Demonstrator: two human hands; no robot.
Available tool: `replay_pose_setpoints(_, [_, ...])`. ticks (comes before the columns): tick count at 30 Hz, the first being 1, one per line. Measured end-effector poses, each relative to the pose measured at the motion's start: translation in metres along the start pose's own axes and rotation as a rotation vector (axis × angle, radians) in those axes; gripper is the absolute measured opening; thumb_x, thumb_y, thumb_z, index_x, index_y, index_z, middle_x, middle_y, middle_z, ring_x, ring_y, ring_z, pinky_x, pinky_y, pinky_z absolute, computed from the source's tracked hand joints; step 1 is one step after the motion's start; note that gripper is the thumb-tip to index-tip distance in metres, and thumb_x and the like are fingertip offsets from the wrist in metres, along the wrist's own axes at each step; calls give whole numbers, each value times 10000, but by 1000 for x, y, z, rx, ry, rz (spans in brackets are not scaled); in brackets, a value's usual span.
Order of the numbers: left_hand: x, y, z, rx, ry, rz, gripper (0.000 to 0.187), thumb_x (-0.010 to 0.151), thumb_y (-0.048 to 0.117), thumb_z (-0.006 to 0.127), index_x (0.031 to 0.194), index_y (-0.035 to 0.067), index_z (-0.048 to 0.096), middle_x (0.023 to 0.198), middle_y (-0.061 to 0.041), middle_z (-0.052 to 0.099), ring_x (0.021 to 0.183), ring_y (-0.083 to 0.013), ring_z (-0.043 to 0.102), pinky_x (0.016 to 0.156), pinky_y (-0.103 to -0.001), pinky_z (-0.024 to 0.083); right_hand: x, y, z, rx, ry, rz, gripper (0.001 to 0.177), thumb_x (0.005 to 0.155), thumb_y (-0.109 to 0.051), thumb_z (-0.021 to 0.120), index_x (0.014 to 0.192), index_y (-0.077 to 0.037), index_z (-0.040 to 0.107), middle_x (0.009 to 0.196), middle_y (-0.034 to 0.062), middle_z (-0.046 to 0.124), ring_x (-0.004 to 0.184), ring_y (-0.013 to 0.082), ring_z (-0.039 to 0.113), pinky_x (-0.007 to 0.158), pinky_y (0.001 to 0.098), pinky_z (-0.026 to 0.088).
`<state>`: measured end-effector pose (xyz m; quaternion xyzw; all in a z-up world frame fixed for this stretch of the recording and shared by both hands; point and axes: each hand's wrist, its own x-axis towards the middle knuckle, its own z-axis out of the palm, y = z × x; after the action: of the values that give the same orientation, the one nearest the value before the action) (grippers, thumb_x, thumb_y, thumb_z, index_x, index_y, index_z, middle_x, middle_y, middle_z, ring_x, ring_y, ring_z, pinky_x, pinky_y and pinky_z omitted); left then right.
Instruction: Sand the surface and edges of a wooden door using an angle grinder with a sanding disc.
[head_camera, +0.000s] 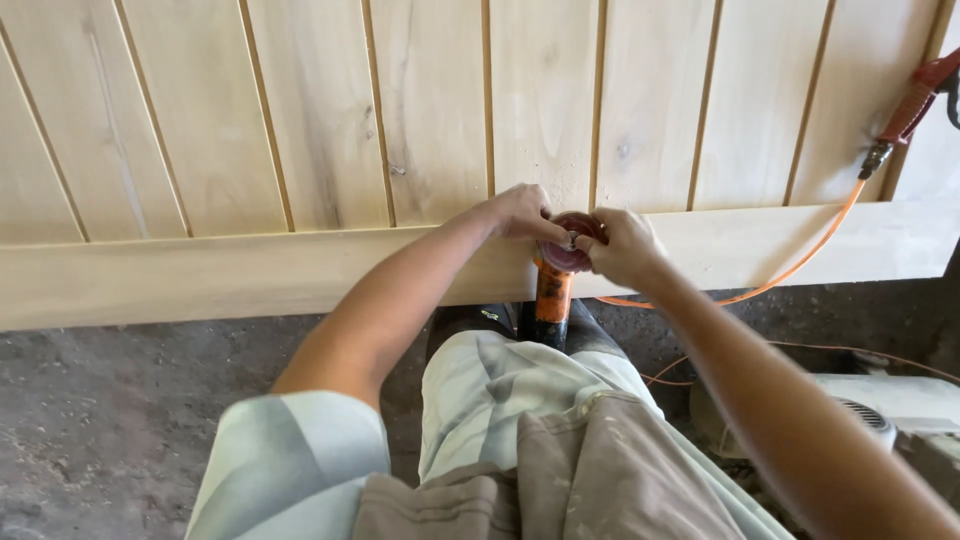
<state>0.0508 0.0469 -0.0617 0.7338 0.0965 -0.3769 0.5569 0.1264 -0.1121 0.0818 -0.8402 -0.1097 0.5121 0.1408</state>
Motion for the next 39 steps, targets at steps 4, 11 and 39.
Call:
replay_pose_setpoints(4, [0,13,-18,121,-141,-17,564,614,578,825,793,43,814,708,-94,730,597,-151,671,491,-302,512,-9,-1,5,2,167,-97,282,879,-150,732,1123,-10,742,957,187,775,847,281,767,801,418,606])
replay_pose_setpoints(11, [-43,18,17,-183,50,-3,645,609,626,829,959,85,786,826,-72,760,744,-176,732,661,-333,587,15,13,0,-126,79,-78,230,878,-179,755,1060,-39,771,931,147,778,823,267,751,794,407,598])
replay_pose_setpoints(39, [-2,14,-11,14,-11,-16,521,566,522,859,877,105,839,894,-112,809,793,-182,758,722,-333,619,-6,21,27,338,205,-146,238,961,-143,647,1159,-12,629,931,235,762,691,227,761,539,336,638])
